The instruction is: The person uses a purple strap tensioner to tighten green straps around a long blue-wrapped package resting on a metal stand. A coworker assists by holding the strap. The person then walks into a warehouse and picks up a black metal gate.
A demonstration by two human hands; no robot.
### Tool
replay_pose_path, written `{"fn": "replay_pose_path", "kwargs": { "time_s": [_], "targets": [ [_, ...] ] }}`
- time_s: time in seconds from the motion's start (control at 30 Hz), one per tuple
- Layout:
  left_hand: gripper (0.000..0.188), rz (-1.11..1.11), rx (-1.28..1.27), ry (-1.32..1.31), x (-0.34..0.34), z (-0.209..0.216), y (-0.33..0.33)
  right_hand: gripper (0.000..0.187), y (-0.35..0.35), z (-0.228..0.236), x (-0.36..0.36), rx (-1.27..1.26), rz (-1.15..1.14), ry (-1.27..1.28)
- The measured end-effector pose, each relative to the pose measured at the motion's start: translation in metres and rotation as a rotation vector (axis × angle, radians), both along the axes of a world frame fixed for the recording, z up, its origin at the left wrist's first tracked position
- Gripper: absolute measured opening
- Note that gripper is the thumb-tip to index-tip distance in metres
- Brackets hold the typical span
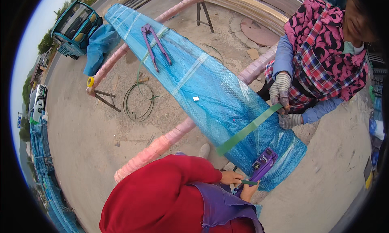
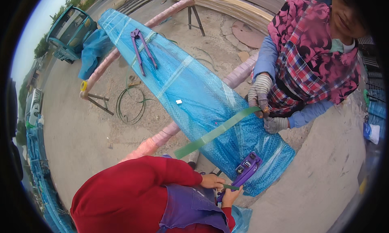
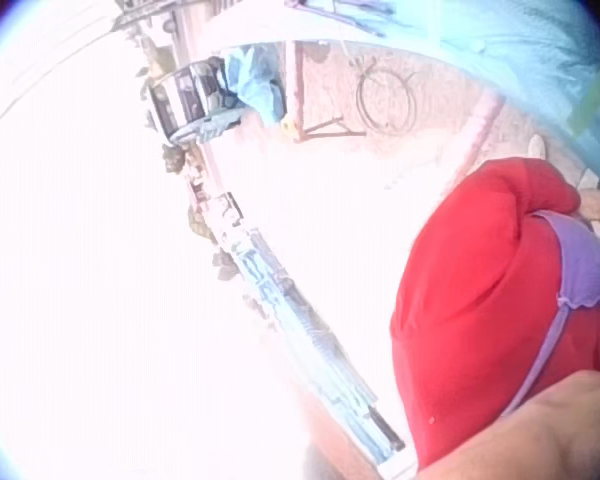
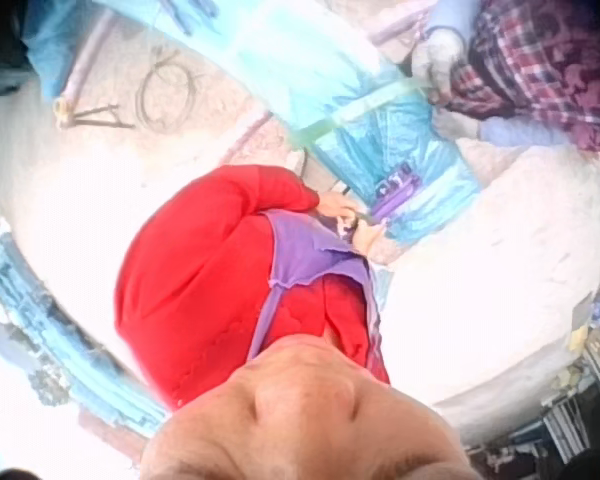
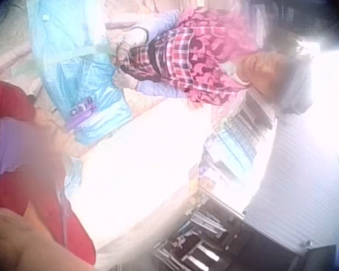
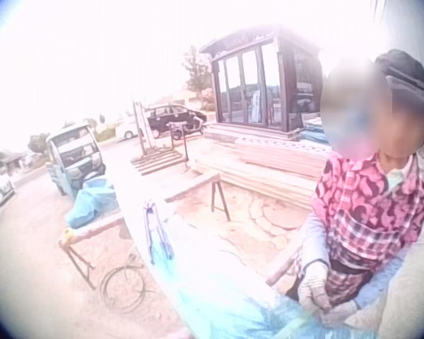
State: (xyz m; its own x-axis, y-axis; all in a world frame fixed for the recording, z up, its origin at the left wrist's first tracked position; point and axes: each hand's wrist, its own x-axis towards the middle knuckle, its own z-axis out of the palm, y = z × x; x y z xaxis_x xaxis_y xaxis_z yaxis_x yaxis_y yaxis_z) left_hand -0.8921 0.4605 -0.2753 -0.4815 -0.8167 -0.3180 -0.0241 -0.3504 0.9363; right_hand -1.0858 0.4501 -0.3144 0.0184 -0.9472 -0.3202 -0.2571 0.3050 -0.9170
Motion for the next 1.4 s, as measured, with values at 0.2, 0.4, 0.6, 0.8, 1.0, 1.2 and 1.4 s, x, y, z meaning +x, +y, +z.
{"fn": "replay_pose_path", "kwargs": {
  "time_s": [0.2, 0.4, 0.6, 0.8, 1.0, 1.2, 1.4],
  "targets": [
    [0.024, 0.110, 0.176, -0.114, -0.007, 0.000, 0.002, 0.035, -0.007, 0.024, 0.010, 0.195, -0.026, -0.056],
    [0.027, 0.142, 0.158, -0.267, -0.013, 0.007, -0.002, 0.027, -0.013, 0.049, 0.022, 0.264, -0.064, -0.079],
    [0.019, 0.361, 0.334, 0.036, -0.017, 0.036, -0.011, 0.028, -0.010, 0.047, 0.024, 0.260, -0.079, -0.077],
    [0.024, 0.538, -0.483, -0.468, 0.007, 0.014, -0.098, 0.027, -0.016, 0.069, 0.024, 0.336, -0.076, -0.226],
    [0.027, 0.387, 0.103, -0.327, 0.020, 0.021, -0.132, 0.024, -0.007, 0.062, 0.034, 0.255, -0.110, -0.331],
    [0.020, 0.396, 0.258, -0.236, 0.022, 0.017, -0.141, 0.025, 0.000, 0.061, 0.050, 0.288, -0.164, -0.403],
    [0.019, 0.366, 0.058, -0.354, 0.021, 0.019, -0.141, 0.024, 0.002, 0.062, 0.057, 0.257, -0.202, -0.412]
  ]
}}
